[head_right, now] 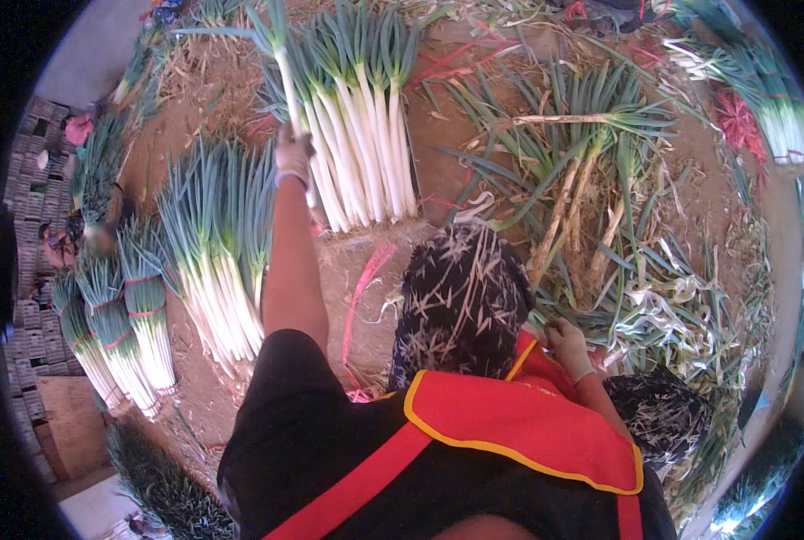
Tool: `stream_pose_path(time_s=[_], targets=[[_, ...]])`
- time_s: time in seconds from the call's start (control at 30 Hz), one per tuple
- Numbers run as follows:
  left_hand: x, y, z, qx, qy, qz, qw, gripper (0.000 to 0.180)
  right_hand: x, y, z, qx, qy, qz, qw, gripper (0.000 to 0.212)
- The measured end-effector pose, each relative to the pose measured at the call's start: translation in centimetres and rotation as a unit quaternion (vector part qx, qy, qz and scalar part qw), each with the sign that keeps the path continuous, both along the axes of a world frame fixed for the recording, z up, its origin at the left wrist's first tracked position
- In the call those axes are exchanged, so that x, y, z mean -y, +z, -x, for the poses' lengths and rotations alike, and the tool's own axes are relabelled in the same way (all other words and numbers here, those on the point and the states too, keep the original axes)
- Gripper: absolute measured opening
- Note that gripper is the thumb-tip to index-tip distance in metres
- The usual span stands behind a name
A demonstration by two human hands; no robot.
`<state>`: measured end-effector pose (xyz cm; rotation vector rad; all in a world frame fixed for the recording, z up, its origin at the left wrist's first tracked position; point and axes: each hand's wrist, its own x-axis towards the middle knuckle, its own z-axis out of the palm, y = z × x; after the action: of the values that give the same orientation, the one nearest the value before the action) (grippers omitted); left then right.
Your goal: The person is cleaning spring onions by peeling off the outer skin and roots by hand and placing them onto a stack.
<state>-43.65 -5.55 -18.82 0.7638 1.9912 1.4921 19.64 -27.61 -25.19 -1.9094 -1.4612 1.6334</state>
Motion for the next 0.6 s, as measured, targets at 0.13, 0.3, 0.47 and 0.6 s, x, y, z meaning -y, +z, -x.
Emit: stream_pose_path(time_s=[0.13, 0.3, 0.47, 0.6], targets=[[3.3, -11.3, 1.2, -0.263, 0.009, 0.268, 0.927, 0.071, -0.9, 1.3, 0.6, 0.003, 0.004, 0.044, 0.999, 0.021], [2.3, -5.8, -2.4, -0.236, 0.002, 0.366, 0.9, 0.07, -1.6, 0.7, 1.0, -0.026, -0.034, 0.119, 0.992, 0.019], [2.0, -6.9, -0.9, -0.25, -0.006, 0.401, 0.881, 0.068, -2.3, 0.6, 1.6, -0.003, 0.038, 0.066, 0.997, 0.024], [1.2, -7.5, 2.5, -0.265, -0.04, 0.44, 0.857, 0.054, -3.0, 0.4, 1.5, -0.024, 0.073, 0.062, 0.995, 0.025]])
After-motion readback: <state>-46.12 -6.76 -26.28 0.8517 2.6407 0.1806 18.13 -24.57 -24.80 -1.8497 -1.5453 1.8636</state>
